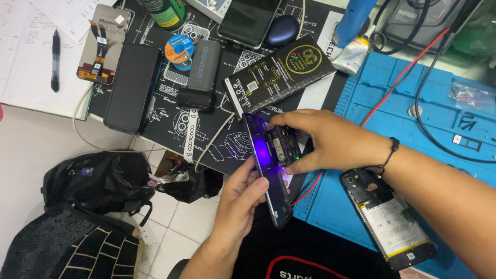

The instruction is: The person repairs a smartphone at a workbench. They hold the phone under a UV curing lamp, press the screen assembly, peel a protective film from the back, use tweezers to work along the phone's edge, and repeatedly press and flex the screen while checking it.

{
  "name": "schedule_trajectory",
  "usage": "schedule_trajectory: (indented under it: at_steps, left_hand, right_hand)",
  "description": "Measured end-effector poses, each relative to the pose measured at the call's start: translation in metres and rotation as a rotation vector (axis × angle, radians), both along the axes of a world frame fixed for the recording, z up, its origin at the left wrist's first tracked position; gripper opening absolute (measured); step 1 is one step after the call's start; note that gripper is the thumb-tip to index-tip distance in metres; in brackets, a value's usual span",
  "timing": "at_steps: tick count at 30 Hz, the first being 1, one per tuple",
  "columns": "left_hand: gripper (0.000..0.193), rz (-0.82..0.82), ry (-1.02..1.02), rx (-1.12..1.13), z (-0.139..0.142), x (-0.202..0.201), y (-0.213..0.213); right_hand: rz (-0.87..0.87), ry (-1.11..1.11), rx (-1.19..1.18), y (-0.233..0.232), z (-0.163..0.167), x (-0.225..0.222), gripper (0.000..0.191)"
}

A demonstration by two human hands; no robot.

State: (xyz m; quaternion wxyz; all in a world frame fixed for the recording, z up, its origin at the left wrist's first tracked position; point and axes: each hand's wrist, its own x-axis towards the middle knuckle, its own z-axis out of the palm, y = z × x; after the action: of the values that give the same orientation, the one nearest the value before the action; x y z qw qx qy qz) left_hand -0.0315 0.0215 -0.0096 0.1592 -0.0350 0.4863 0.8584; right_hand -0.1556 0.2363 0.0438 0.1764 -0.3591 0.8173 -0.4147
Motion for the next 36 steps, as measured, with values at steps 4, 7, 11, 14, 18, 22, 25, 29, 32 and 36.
schedule_trajectory:
  at_steps: [4, 7, 11, 14, 18, 22, 25, 29, 32, 36]
  left_hand:
    - [0.061, 0.001, 0.015, 0.009, 0.0003, -0.0003, 0.0002]
    - [0.062, 0.002, 0.012, 0.010, 0.0008, 0.0000, 0.0009]
    - [0.062, 0.007, 0.011, 0.013, 0.0011, -0.0003, 0.0010]
    - [0.061, 0.013, 0.006, 0.011, 0.0010, -0.0005, 0.0011]
    - [0.061, 0.021, 0.017, 0.004, 0.0009, 0.0002, 0.0018]
    - [0.058, 0.019, 0.012, 0.008, 0.0012, 0.0001, 0.0018]
    - [0.058, 0.020, 0.013, 0.002, 0.0010, -0.0004, 0.0018]
    - [0.058, 0.019, 0.022, 0.017, 0.0003, -0.0002, 0.0012]
    - [0.058, 0.019, 0.021, 0.019, -0.0006, 0.0004, 0.0013]
    - [0.060, 0.022, 0.027, 0.020, 0.0001, 0.0008, 0.0017]
  right_hand:
    - [-0.003, 0.012, 0.000, -0.0005, 0.0008, -0.0001, 0.085]
    - [-0.004, -0.009, 0.009, -0.0006, 0.0017, 0.0005, 0.083]
    - [-0.001, -0.010, 0.001, -0.0010, 0.0028, -0.0001, 0.083]
    - [0.015, 0.016, -0.017, -0.0013, 0.0029, -0.0001, 0.082]
    - [0.018, 0.029, -0.024, -0.0005, 0.0022, 0.0001, 0.082]
    - [0.041, 0.057, -0.052, -0.0002, 0.0016, -0.0003, 0.082]
    - [0.016, 0.048, -0.015, -0.0002, 0.0022, 0.0001, 0.084]
    - [0.020, 0.039, -0.009, -0.0004, 0.0037, -0.0004, 0.083]
    - [0.011, 0.031, 0.020, 0.0000, 0.0029, 0.0001, 0.084]
    - [0.029, 0.102, 0.004, 0.0004, 0.0019, -0.0006, 0.085]
